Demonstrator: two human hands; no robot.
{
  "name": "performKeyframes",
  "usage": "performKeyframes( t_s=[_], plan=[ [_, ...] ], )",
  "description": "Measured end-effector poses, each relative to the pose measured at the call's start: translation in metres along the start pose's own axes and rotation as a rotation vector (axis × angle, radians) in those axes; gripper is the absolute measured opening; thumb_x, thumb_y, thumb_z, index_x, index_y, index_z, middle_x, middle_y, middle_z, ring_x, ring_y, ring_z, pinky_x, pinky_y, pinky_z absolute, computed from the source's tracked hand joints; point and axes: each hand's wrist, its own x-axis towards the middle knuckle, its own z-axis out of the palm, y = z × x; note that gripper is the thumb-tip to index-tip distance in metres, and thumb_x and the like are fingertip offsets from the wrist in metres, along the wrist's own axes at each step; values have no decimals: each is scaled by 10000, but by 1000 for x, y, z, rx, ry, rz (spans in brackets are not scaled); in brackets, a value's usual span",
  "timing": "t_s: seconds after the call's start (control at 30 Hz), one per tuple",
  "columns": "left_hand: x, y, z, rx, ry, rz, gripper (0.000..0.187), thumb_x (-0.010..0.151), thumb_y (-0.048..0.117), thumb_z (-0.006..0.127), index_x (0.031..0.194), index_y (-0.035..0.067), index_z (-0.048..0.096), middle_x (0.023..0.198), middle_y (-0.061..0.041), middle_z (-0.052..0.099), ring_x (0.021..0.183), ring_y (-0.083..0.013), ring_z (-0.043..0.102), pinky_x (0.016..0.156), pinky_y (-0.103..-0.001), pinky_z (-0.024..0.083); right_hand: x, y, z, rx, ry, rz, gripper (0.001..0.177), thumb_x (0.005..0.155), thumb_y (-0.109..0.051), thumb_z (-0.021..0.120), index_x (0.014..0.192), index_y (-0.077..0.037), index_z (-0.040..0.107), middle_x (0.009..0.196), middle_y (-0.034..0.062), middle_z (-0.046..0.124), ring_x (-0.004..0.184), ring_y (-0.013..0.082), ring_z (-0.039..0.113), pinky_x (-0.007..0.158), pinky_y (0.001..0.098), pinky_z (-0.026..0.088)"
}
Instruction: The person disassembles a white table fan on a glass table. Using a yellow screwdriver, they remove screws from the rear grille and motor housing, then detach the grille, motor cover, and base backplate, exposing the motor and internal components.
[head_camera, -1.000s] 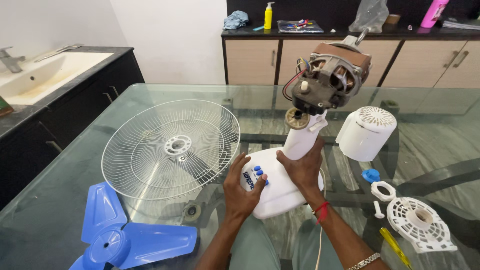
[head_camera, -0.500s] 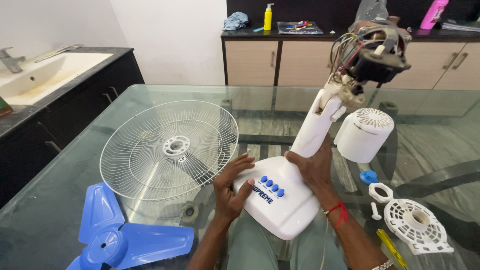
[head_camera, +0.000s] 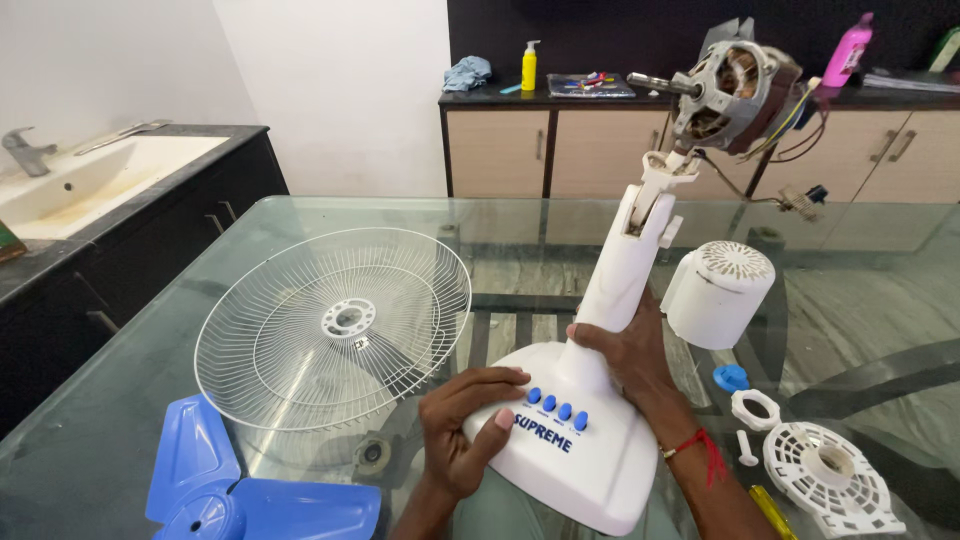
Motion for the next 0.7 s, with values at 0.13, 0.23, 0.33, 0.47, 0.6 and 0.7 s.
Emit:
performKeyframes(
  t_s=[0.13,0.23,0.33,0.47,0.6,0.7],
  plan=[
    [1,15,-3,-44,-1,66,398,835,305,683,960,-61,775,1065,-252,796,961,-314,824,828,-367,643,-1,5,-1,123,-88,15,616,593,-218,855,1105,30,619,904,135,723,755,205,726,666,346,622],
    [3,17,-3,-91,-9,93,445,868,352,686,976,-69,780,1055,-260,793,1012,-346,824,898,-406,653,1,10,-1,154,-94,31,597,575,-227,858,1063,35,634,881,143,715,730,221,734,645,366,633],
    [3,17,-4,-175,-41,93,511,911,414,672,993,-78,783,1066,-273,790,1050,-378,807,964,-443,640,2,11,-1,234,-139,81,563,593,-226,831,1029,76,644,841,168,717,697,252,744,615,392,634],
    [18,10,-13,-519,-44,-100,550,964,450,639,942,-80,782,1028,-296,779,994,-396,783,922,-485,627,5,4,-5,265,-179,159,550,577,-219,815,1007,78,644,807,167,713,672,273,756,595,411,643],
    [70,-12,-20,-294,-57,-331,510,942,456,566,946,7,808,981,-211,827,904,-312,813,763,-448,655,0,-1,-2,318,-224,184,561,584,-234,810,1009,92,646,777,190,711,662,284,753,586,412,635],
    [117,-31,-17,-150,-109,-425,476,921,445,606,1095,34,772,1034,-170,803,993,-263,775,847,-415,639,3,-7,-3,305,-288,231,590,591,-283,802,1016,102,664,755,217,729,643,295,759,587,402,637]
  ],
)
